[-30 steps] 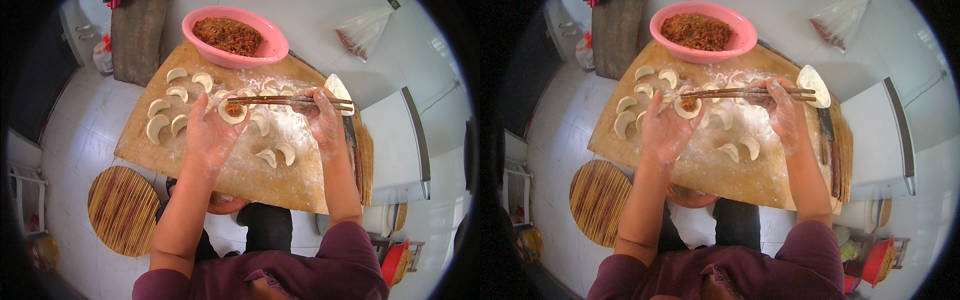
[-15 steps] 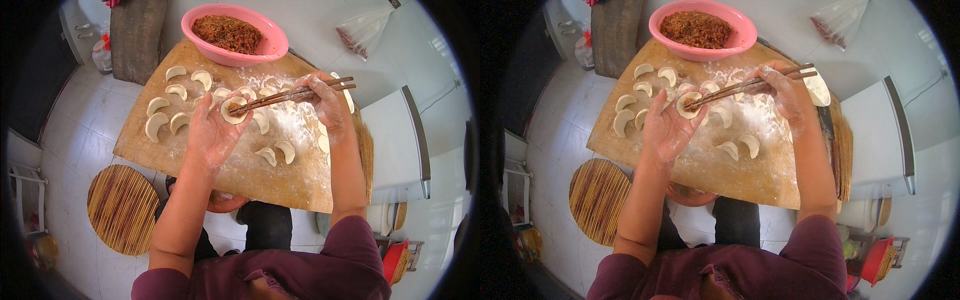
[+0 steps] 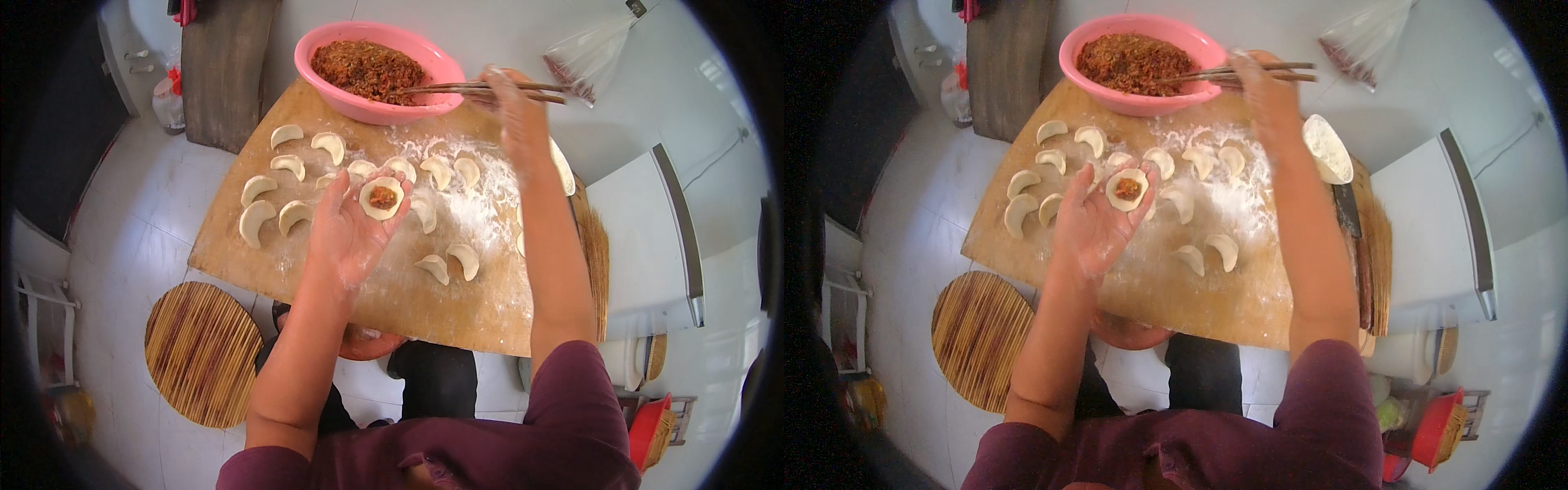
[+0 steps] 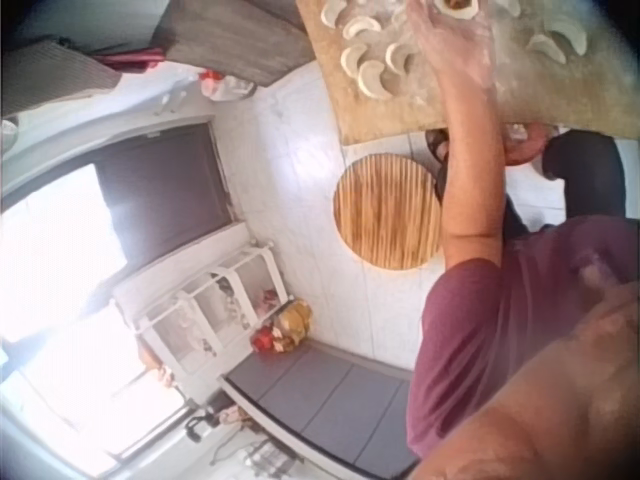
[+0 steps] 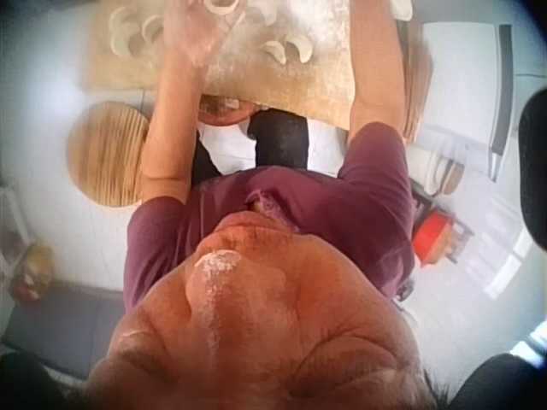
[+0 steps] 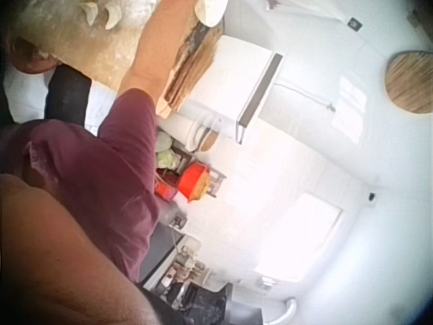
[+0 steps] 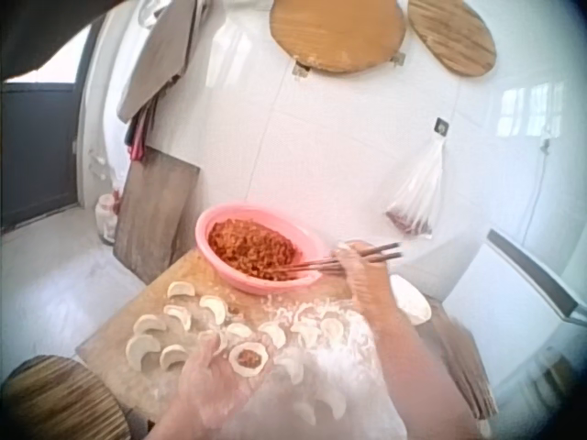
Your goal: The person repeatedly places filling onto round dough wrappers using chopsticks, then folds and seals each wrapper into a dumpling. Finished dumplings are arranged on a floured wooden board.
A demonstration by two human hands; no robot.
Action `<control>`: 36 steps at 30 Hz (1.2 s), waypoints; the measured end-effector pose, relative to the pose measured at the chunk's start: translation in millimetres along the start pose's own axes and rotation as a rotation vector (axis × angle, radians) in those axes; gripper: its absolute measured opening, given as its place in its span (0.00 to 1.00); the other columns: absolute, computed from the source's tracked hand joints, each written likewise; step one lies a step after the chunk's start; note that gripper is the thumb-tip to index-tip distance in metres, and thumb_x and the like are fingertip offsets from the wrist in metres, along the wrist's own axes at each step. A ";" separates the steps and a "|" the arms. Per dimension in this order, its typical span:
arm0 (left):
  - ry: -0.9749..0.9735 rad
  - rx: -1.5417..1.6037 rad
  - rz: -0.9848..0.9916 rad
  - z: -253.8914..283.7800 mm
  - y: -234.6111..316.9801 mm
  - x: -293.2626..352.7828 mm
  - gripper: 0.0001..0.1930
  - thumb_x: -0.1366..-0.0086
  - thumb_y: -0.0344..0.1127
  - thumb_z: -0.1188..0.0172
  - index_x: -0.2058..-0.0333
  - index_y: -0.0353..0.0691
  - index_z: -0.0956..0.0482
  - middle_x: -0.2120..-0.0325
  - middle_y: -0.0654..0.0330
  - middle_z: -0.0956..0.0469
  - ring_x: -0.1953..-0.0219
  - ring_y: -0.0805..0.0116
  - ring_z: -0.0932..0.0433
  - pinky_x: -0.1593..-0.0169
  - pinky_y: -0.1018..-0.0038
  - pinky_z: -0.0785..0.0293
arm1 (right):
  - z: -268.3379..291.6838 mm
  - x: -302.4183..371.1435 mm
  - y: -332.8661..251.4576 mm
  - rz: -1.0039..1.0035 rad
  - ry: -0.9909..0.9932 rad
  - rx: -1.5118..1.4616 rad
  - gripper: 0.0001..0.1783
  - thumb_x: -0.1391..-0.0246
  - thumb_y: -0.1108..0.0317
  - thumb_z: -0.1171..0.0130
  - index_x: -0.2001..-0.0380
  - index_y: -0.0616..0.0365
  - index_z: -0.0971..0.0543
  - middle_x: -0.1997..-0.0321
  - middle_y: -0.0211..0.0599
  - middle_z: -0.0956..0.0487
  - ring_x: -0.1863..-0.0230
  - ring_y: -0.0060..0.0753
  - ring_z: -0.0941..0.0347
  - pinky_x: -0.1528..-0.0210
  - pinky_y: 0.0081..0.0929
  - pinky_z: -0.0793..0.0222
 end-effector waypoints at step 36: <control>-0.257 -0.213 0.189 -25.1 -54.2 24.5 0.43 0.28 0.69 0.62 0.34 0.32 0.43 0.40 0.45 0.33 0.39 0.47 0.31 0.35 0.57 0.33 | -77.7 189.8 -47.7 0.427 -0.223 0.678 0.31 0.68 0.51 0.21 0.61 0.56 0.18 0.33 0.53 0.32 0.29 0.67 0.46 0.28 0.60 0.53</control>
Point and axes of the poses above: each hand's wrist, its own x-axis away from the middle knuckle, its own z-axis out of the back of the hand, y = z × x, the point moved 10 cm from there along -x, towards the middle knuckle
